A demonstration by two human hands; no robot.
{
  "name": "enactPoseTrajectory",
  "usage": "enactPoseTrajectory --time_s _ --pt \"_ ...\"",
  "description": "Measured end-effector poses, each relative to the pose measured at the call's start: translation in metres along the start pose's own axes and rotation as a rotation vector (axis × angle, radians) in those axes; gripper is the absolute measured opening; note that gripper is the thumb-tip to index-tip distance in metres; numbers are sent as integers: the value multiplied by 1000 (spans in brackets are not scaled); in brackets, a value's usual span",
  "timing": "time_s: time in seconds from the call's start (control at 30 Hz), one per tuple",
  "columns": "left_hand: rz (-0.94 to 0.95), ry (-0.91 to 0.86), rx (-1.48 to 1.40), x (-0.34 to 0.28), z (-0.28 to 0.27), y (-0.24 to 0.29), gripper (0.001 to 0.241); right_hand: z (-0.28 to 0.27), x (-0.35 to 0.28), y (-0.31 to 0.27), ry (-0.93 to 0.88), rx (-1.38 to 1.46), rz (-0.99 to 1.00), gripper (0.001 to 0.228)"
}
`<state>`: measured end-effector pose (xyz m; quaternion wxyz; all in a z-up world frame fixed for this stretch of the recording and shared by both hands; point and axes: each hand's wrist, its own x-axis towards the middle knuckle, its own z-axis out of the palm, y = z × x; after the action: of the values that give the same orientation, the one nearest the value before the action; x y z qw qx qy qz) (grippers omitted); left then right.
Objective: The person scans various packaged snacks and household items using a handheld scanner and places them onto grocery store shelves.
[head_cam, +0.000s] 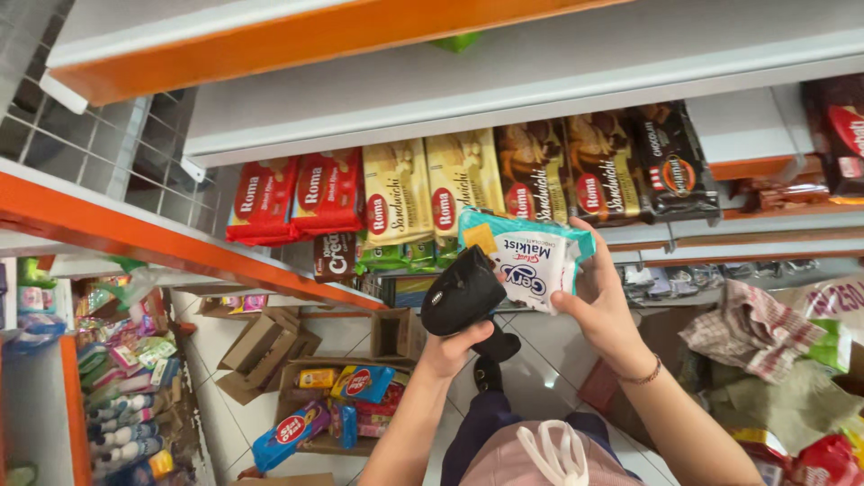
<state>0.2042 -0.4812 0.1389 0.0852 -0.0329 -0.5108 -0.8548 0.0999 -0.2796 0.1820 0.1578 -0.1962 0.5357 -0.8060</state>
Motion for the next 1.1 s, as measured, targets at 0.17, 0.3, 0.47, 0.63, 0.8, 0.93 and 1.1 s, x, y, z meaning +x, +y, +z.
enactPoseTrajectory --time_s 0.17,0.3,0.47,0.63,0.8,0.93,1.1 --pt "124 3 54 4 -39 49 86 45 40 9 -125 21 -58 94" --pt "177 71 121 -2 -74 60 90 55 59 23 -241 -27 26 81" --pt "236 117 334 0 -77 107 88 55 78 42 -547 156 134 31" --pt "121 -9 484 9 -44 160 101 70 80 39 -489 -351 155 95" --pt "341 79 511 3 -41 159 99 71 95 50 -206 238 336 79" --pt "149 133 307 -7 -50 133 100 105 92 30 -131 373 -116 97" --pt "340 109 618 3 -52 122 78 136 97 41 -16 91 -205 81"
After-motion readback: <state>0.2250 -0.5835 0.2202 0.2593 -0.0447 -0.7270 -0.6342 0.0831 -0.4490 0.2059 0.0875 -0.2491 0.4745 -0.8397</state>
